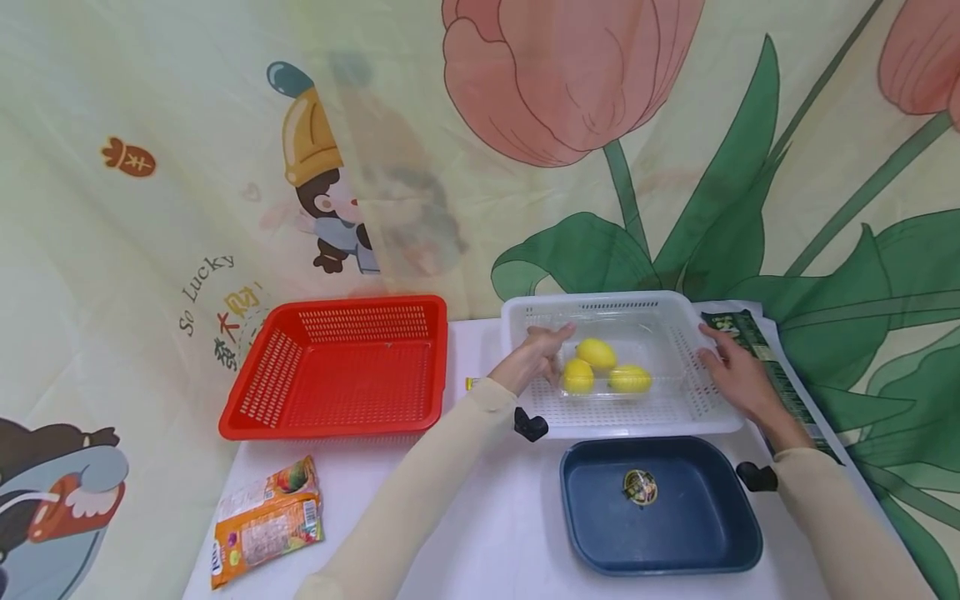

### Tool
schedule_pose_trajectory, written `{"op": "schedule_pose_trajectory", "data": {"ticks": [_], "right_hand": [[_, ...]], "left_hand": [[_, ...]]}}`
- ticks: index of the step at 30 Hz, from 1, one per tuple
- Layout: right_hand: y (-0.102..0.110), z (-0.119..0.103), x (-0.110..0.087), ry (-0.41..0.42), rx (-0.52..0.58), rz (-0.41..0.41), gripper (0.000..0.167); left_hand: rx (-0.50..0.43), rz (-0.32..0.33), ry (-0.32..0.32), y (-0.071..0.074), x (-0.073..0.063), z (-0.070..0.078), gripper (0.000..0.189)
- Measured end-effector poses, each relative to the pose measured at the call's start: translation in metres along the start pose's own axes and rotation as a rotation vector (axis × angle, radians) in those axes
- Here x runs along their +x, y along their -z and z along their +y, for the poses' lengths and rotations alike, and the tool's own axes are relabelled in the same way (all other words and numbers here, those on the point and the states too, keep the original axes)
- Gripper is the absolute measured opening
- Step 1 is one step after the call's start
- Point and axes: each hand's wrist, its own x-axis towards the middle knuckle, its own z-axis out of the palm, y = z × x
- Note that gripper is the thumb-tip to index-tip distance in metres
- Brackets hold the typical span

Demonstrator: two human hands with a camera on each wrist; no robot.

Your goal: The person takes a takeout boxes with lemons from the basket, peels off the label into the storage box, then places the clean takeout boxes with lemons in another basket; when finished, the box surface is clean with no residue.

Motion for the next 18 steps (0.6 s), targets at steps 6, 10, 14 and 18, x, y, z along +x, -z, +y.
{"op": "schedule_pose_trajectory", "data": {"ticks": [6,10,14,18], "right_hand": [[-0.0004,0.0012,0.0002,0.001,-0.004,0.003,0.062],[0.0000,-0.0003,-0.0002,-0.001,-0.006,0.004,0.062],[0.0005,-0.0027,-0.0003,-0.006,0.001,0.003,0.062],[-0.0001,-0.0035,-0.0011,-0.014,0.008,-0.002,0.063]], "left_hand": [[0.005,0.001,-0.006,-0.0009,-0.0003,-0.0008,0.093],[0.019,0.012,-0.011,-0.0018,-0.0010,-0.0021,0.092],[0.045,0.031,-0.011,-0.0029,-0.0016,-0.0024,0.091],[0.058,0.037,0.005,-0.0032,-0.0010,-0.0016,0.092]]}}
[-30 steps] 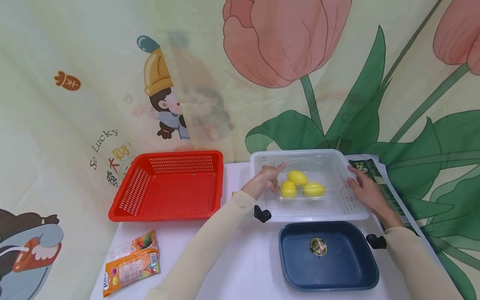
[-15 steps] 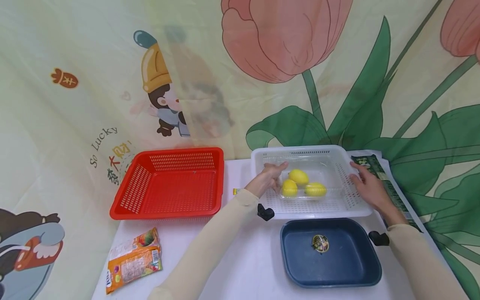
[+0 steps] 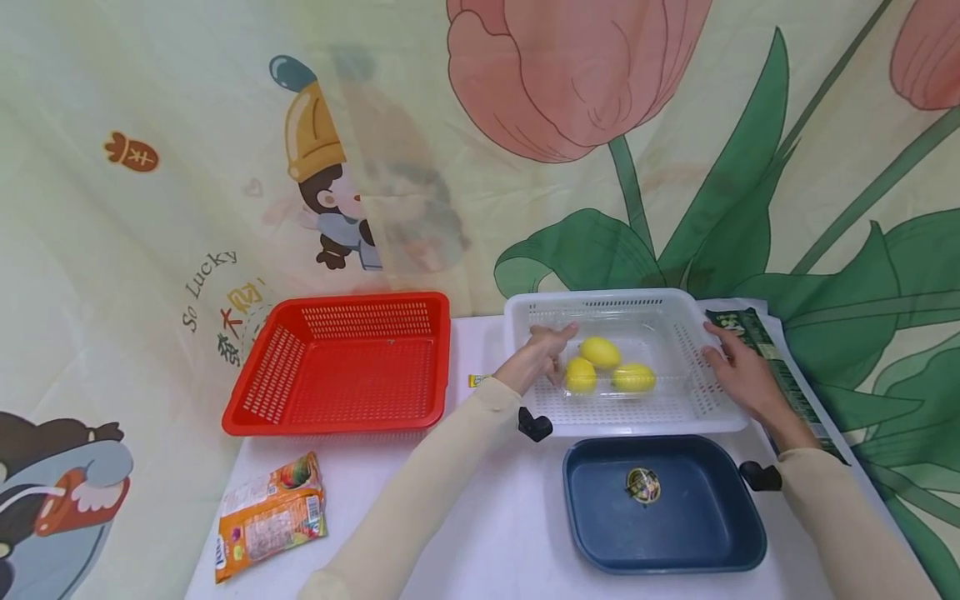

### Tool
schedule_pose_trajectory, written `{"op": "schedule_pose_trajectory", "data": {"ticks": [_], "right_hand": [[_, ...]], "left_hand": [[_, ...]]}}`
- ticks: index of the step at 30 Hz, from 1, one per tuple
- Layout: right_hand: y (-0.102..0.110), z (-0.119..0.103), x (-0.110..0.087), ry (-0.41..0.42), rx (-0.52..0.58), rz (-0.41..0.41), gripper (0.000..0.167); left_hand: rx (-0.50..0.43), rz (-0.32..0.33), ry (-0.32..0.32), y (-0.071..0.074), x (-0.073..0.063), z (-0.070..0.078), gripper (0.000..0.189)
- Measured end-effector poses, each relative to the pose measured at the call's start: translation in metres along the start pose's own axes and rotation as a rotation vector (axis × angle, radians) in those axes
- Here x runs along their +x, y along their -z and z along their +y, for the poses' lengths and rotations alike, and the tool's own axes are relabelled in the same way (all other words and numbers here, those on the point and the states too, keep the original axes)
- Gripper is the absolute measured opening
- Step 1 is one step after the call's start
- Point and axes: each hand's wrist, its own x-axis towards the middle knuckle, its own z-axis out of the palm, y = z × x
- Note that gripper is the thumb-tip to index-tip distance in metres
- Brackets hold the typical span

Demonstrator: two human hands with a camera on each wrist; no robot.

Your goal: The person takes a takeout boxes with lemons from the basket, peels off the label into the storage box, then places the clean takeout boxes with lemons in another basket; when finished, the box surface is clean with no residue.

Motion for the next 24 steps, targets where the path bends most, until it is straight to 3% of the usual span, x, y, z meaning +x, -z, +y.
{"op": "schedule_pose_trajectory", "data": {"ticks": [7,13,18,24], "right_hand": [[-0.001,0.002,0.000,-0.016,-0.003,-0.012,0.064],[-0.001,0.002,0.000,-0.016,-0.007,-0.023,0.064],[0.002,0.001,0.002,0.006,-0.022,-0.031,0.064],[0.005,-0.011,0.006,0.023,-0.021,-0.017,0.067]], "left_hand": [[0.046,0.030,0.026,0.001,-0.001,0.002,0.094],[0.164,0.077,-0.028,0.006,-0.012,0.005,0.095],[0.169,0.105,-0.049,0.010,-0.023,0.015,0.092],[0.167,0.081,-0.104,0.018,-0.037,0.030,0.090]]}}
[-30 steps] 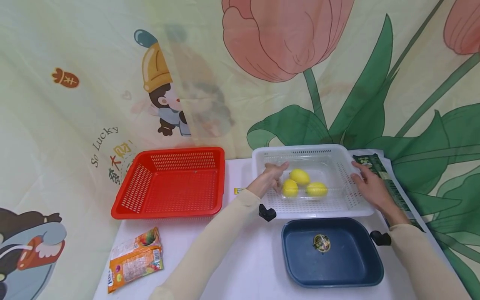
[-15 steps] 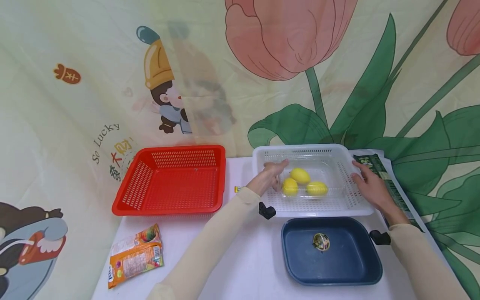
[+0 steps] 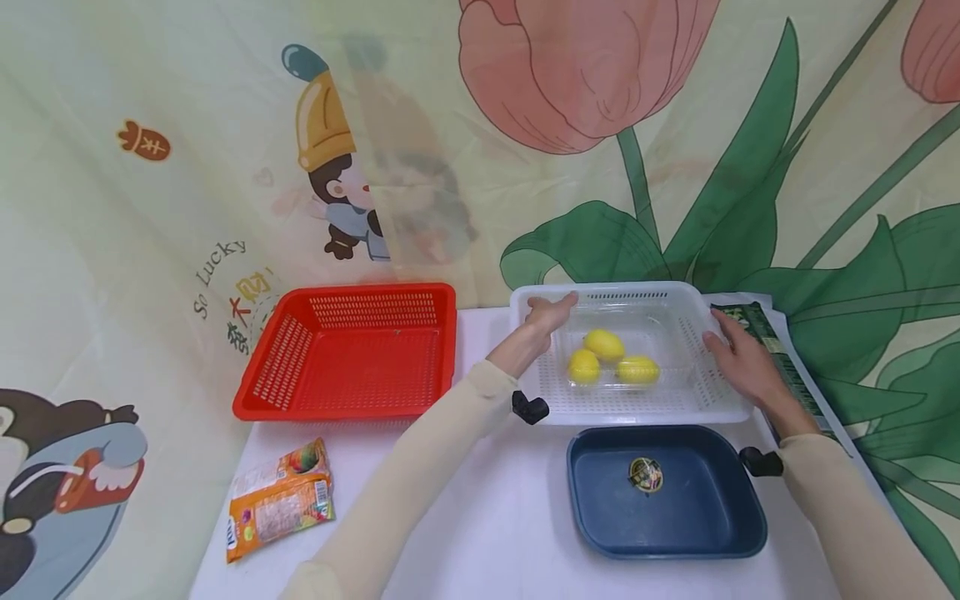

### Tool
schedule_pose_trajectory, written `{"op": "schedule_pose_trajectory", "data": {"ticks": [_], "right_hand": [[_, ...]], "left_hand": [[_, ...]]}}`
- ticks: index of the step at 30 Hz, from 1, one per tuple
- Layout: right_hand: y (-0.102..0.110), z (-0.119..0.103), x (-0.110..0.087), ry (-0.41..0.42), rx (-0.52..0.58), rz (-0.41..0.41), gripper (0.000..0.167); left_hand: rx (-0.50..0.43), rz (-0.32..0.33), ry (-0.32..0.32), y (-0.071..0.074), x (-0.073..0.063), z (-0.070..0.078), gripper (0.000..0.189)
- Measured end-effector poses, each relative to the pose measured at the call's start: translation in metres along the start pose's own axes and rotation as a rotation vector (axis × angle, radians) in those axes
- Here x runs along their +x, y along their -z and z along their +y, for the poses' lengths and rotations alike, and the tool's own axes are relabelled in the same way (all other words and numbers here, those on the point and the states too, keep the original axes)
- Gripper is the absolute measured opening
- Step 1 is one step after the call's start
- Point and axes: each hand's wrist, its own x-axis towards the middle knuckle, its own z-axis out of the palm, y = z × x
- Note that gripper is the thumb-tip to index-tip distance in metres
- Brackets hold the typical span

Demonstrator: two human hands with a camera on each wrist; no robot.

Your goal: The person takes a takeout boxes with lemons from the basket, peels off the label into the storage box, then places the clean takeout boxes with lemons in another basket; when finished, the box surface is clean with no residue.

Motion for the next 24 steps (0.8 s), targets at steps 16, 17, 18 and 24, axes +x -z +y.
{"op": "schedule_pose_trajectory", "data": {"ticks": [16,17,18,24], "right_hand": [[-0.006,-0.059,0.023,0.030,0.046,0.074,0.073],[-0.008,-0.064,0.025,0.037,0.045,0.077,0.073],[-0.010,-0.070,0.026,0.045,0.045,0.075,0.073],[-0.017,-0.100,0.034,0.095,0.048,0.058,0.072]], "left_hand": [[0.243,0.151,-0.495,0.087,-0.035,0.043,0.081],[0.262,0.161,-0.515,0.097,-0.037,0.043,0.081],[0.276,0.169,-0.531,0.108,-0.038,0.042,0.081],[0.336,0.192,-0.571,0.167,-0.039,0.027,0.079]]}}
